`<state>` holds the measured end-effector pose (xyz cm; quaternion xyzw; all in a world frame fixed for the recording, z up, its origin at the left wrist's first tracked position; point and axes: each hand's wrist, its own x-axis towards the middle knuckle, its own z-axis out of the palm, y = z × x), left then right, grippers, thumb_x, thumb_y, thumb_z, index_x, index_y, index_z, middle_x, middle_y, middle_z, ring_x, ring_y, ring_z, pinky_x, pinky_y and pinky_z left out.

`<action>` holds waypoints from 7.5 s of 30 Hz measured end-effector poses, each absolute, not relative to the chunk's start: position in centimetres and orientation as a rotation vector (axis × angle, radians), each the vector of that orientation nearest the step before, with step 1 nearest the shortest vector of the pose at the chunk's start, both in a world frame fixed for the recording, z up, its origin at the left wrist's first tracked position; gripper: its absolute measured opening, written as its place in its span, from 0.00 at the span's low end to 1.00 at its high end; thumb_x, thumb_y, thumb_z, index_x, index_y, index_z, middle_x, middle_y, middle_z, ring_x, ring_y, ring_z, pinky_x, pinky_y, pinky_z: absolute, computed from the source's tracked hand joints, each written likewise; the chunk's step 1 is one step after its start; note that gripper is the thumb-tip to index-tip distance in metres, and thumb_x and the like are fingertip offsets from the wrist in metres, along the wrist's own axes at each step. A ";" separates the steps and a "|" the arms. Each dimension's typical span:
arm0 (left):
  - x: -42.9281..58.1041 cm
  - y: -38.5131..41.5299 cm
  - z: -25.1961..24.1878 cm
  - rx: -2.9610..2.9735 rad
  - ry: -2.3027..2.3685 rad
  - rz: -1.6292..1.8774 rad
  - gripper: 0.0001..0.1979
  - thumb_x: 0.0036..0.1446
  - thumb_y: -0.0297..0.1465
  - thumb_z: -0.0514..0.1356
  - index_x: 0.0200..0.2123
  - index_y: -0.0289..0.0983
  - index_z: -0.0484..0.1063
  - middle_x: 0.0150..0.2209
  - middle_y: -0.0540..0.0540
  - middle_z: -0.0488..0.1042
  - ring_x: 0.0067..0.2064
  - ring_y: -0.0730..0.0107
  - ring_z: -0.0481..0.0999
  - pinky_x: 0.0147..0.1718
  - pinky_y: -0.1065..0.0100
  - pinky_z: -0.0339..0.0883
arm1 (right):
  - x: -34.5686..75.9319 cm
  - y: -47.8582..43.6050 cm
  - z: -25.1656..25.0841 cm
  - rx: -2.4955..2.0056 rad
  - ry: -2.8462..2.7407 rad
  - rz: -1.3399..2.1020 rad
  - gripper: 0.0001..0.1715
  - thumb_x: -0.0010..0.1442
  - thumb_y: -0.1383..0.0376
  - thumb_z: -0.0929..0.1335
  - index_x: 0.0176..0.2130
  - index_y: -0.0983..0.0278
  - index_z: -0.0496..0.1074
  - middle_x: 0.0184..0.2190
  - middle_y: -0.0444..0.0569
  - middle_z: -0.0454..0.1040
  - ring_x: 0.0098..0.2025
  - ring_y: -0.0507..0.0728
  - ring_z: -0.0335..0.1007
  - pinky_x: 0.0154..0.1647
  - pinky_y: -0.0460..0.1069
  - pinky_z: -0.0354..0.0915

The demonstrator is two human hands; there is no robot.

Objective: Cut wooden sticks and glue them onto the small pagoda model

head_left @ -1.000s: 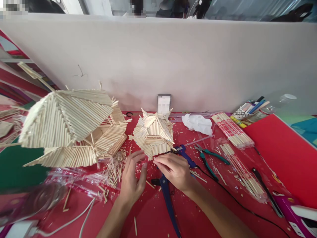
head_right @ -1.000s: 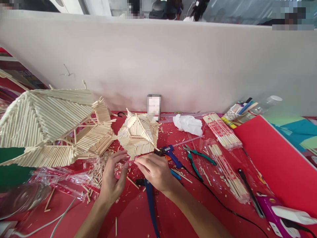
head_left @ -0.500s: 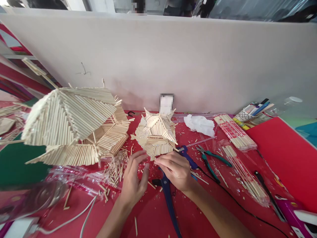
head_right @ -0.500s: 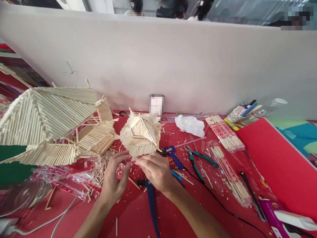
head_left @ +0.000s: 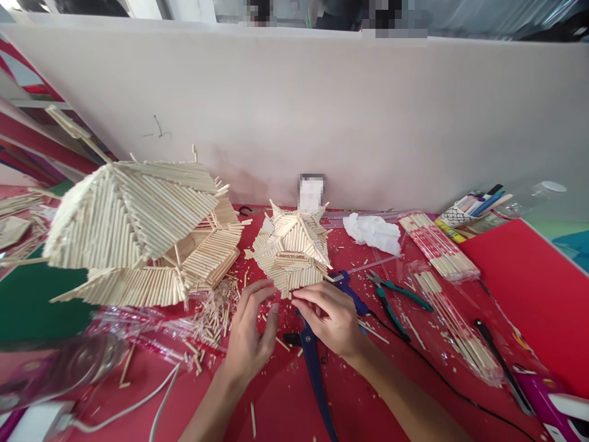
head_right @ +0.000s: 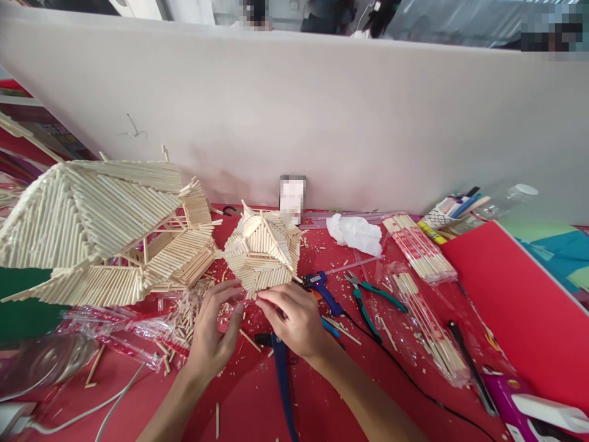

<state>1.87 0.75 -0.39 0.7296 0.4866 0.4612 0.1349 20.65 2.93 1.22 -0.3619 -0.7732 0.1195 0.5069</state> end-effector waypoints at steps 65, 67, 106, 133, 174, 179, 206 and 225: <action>0.1 1.5 -0.8 2.029 1.437 1.641 0.09 0.66 0.22 0.58 0.48 0.38 0.71 0.46 0.43 0.76 0.50 0.63 0.77 0.47 0.61 0.74 | 25.2 2.9 5.4 -0.909 -2.087 0.476 0.12 0.73 0.68 0.64 0.37 0.63 0.74 0.29 0.45 0.74 0.28 0.50 0.69 0.30 0.45 0.65; -0.2 1.7 -0.9 2.018 1.473 1.640 0.08 0.67 0.23 0.58 0.47 0.38 0.71 0.45 0.43 0.76 0.49 0.62 0.78 0.46 0.62 0.74 | 25.4 2.8 5.5 -0.934 -2.140 0.440 0.12 0.74 0.68 0.63 0.38 0.63 0.73 0.31 0.46 0.75 0.31 0.51 0.71 0.34 0.46 0.66; -3.3 3.0 -1.6 2.428 1.191 0.181 0.11 0.67 0.27 0.55 0.44 0.42 0.76 0.46 0.44 0.80 0.46 0.62 0.80 0.46 0.65 0.72 | 27.2 -1.8 -1.1 -1.207 -2.231 0.525 0.07 0.70 0.62 0.69 0.47 0.61 0.76 0.42 0.50 0.82 0.46 0.58 0.78 0.49 0.51 0.70; -1.5 2.1 -0.9 2.545 1.200 0.178 0.11 0.71 0.33 0.53 0.42 0.40 0.75 0.41 0.44 0.79 0.39 0.62 0.80 0.36 0.68 0.69 | 24.1 -5.1 0.4 -1.969 -2.391 0.412 0.26 0.61 0.63 0.69 0.57 0.68 0.65 0.51 0.66 0.74 0.55 0.74 0.70 0.50 0.62 0.67; 4.4 -0.6 -2.1 2.221 0.950 0.863 0.10 0.71 0.30 0.56 0.51 0.40 0.75 0.43 0.45 0.81 0.43 0.65 0.81 0.45 0.66 0.74 | 26.4 -2.2 -0.7 -1.229 -1.626 1.336 0.16 0.66 0.52 0.70 0.40 0.61 0.73 0.23 0.39 0.71 0.23 0.51 0.65 0.26 0.46 0.61; 4.3 -0.9 -2.3 2.228 0.894 0.753 0.15 0.71 0.31 0.57 0.58 0.42 0.72 0.47 0.44 0.82 0.44 0.65 0.82 0.47 0.66 0.75 | 26.0 -2.2 -0.6 -1.228 -1.716 1.227 0.22 0.67 0.47 0.69 0.36 0.63 0.74 0.26 0.43 0.73 0.28 0.53 0.67 0.30 0.46 0.60; 3.8 0.4 -3.0 2.144 1.147 0.762 0.16 0.70 0.37 0.56 0.56 0.39 0.73 0.40 0.45 0.84 0.40 0.60 0.84 0.40 0.64 0.76 | 28.7 -2.7 1.6 -1.869 -2.207 0.538 0.26 0.66 0.43 0.69 0.46 0.62 0.74 0.39 0.55 0.82 0.40 0.64 0.79 0.40 0.52 0.65; 2.3 0.8 -2.7 2.323 0.909 0.935 0.17 0.70 0.38 0.60 0.58 0.40 0.73 0.49 0.40 0.79 0.50 0.59 0.79 0.52 0.58 0.74 | 31.0 -5.1 3.5 -1.691 -2.366 0.973 0.28 0.68 0.58 0.62 0.64 0.61 0.68 0.64 0.58 0.71 0.68 0.69 0.64 0.65 0.60 0.60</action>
